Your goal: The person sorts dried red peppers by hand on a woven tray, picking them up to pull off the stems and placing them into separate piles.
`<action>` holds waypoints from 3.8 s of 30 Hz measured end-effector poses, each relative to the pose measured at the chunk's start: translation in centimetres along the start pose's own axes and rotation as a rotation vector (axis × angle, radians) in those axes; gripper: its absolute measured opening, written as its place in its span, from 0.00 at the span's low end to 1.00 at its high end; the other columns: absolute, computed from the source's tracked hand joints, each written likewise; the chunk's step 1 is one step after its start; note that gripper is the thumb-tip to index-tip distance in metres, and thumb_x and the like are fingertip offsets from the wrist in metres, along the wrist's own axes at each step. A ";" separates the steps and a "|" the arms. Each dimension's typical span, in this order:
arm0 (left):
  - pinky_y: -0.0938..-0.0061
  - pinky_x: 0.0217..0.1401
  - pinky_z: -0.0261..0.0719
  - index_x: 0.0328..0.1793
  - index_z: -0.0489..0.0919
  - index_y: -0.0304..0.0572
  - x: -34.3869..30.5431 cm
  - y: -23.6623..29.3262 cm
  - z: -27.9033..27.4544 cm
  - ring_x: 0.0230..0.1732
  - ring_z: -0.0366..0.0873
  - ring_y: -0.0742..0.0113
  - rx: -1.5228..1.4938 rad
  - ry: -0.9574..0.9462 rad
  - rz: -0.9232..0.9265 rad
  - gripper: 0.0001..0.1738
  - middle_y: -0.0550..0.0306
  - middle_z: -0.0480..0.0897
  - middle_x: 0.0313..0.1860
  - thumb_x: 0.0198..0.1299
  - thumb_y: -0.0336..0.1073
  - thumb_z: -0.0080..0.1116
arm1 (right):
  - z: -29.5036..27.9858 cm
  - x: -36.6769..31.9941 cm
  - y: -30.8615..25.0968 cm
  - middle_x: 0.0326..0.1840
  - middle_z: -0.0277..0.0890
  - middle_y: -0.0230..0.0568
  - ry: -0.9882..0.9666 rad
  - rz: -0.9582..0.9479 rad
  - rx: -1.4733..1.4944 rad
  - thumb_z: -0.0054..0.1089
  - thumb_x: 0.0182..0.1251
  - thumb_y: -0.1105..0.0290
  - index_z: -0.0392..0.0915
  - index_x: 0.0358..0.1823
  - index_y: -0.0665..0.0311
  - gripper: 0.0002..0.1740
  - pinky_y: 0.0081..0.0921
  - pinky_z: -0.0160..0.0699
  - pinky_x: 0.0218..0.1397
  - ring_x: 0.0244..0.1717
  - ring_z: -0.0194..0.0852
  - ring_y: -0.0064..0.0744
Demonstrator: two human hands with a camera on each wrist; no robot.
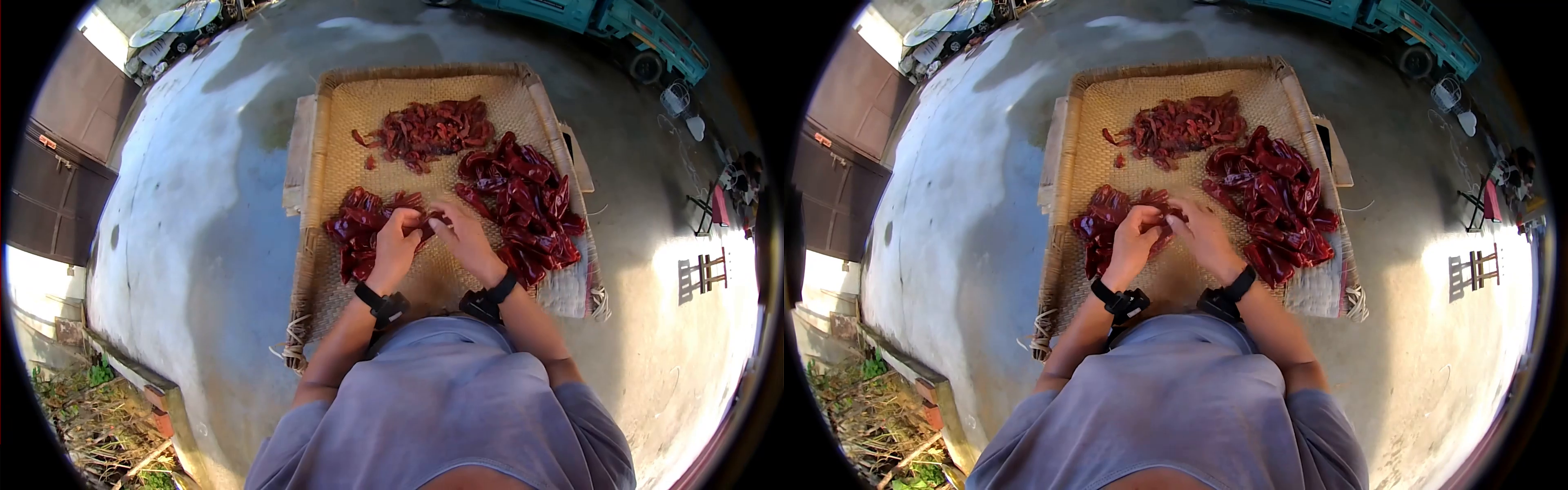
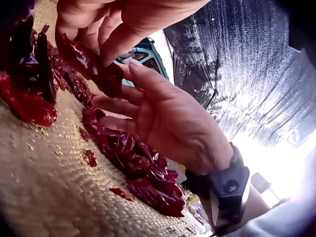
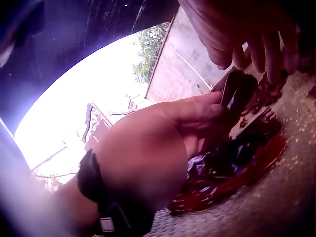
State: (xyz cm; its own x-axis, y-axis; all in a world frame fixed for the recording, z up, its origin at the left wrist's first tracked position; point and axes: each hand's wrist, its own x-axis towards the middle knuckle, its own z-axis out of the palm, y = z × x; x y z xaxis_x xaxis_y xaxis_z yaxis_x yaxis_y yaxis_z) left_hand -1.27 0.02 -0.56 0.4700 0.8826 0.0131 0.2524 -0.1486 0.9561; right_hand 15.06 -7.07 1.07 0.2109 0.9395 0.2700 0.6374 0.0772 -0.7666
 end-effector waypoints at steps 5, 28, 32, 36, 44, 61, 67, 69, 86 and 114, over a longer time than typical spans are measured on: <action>0.59 0.54 0.80 0.55 0.79 0.38 -0.8 0.9 -0.3 0.48 0.84 0.47 0.357 -0.120 0.053 0.17 0.45 0.84 0.48 0.59 0.27 0.64 | -1.2 -1.1 -0.2 0.48 0.79 0.45 -0.173 0.126 0.004 0.62 0.66 0.71 0.79 0.53 0.56 0.14 0.40 0.79 0.50 0.47 0.80 0.50; 0.59 0.55 0.80 0.54 0.83 0.36 1.3 1.4 -1.7 0.53 0.81 0.46 0.540 -0.046 0.272 0.13 0.48 0.80 0.59 0.66 0.28 0.56 | 0.9 -0.5 0.3 0.59 0.74 0.47 0.030 0.118 -0.021 0.63 0.69 0.70 0.73 0.65 0.59 0.23 0.37 0.79 0.55 0.54 0.79 0.44; 0.60 0.54 0.80 0.50 0.84 0.36 0.0 1.2 -1.9 0.52 0.81 0.46 0.423 -0.199 0.296 0.12 0.49 0.82 0.54 0.65 0.24 0.52 | 1.2 -0.2 0.3 0.54 0.76 0.43 -0.014 0.219 0.371 0.59 0.74 0.71 0.72 0.67 0.60 0.22 0.27 0.80 0.46 0.46 0.82 0.32; 0.59 0.53 0.80 0.48 0.83 0.37 -0.5 1.3 -2.0 0.51 0.81 0.46 0.390 -0.318 0.290 0.11 0.49 0.81 0.53 0.63 0.24 0.54 | 0.3 -0.7 1.7 0.48 0.76 0.34 -0.048 0.390 0.618 0.61 0.72 0.73 0.75 0.63 0.62 0.19 0.20 0.78 0.42 0.41 0.77 0.21; 0.54 0.47 0.83 0.47 0.81 0.41 -0.5 2.0 -2.2 0.46 0.84 0.43 0.669 -0.173 0.092 0.10 0.44 0.70 0.72 0.61 0.24 0.55 | -4.0 0.8 1.8 0.48 0.77 0.39 0.402 0.167 0.054 0.61 0.70 0.76 0.79 0.57 0.63 0.15 0.25 0.79 0.43 0.37 0.77 0.26; 0.57 0.56 0.79 0.53 0.81 0.39 -0.7 1.8 -2.7 0.55 0.80 0.44 0.487 -0.384 0.291 0.12 0.47 0.79 0.57 0.67 0.27 0.51 | -1.2 -0.7 0.3 0.55 0.80 0.42 -0.033 -0.153 -0.201 0.63 0.64 0.75 0.82 0.51 0.60 0.14 0.40 0.73 0.64 0.56 0.75 0.47; 0.53 0.53 0.81 0.53 0.81 0.44 1.1 2.6 -3.3 0.52 0.82 0.42 0.685 -0.285 0.040 0.11 0.46 0.74 0.65 0.68 0.30 0.54 | -3.7 -0.9 1.4 0.42 0.83 0.38 0.089 -0.023 -0.278 0.63 0.64 0.70 0.83 0.45 0.57 0.09 0.41 0.77 0.49 0.45 0.76 0.46; 0.52 0.54 0.82 0.55 0.81 0.44 2.1 1.7 -3.0 0.52 0.82 0.39 0.780 -0.232 0.029 0.12 0.42 0.73 0.67 0.68 0.31 0.54 | -4.6 -1.1 0.9 0.41 0.83 0.38 0.090 0.029 -0.305 0.63 0.64 0.69 0.83 0.47 0.57 0.10 0.41 0.77 0.49 0.45 0.76 0.46; 0.53 0.53 0.83 0.66 0.77 0.39 3.0 2.0 -2.4 0.52 0.83 0.42 0.827 -0.133 0.018 0.20 0.44 0.70 0.72 0.71 0.37 0.51 | -3.3 -2.0 2.6 0.43 0.81 0.45 -0.031 0.058 -0.422 0.59 0.61 0.73 0.81 0.53 0.57 0.18 0.45 0.80 0.53 0.50 0.79 0.51; 0.52 0.43 0.83 0.47 0.78 0.43 -1.8 1.2 -1.1 0.41 0.86 0.44 0.869 -0.244 0.064 0.12 0.47 0.85 0.42 0.58 0.35 0.64 | -6.4 -2.4 -0.3 0.51 0.79 0.42 0.124 0.011 -0.216 0.63 0.60 0.73 0.80 0.55 0.57 0.19 0.41 0.76 0.58 0.54 0.74 0.49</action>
State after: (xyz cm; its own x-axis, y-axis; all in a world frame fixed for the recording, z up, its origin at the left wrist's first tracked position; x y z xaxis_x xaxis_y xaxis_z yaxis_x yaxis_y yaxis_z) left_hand -2.75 -1.21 0.92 0.6468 0.7563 -0.0983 0.7225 -0.5664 0.3964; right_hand 19.11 -11.51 4.37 0.2991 0.8908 0.3420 0.7754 -0.0180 -0.6312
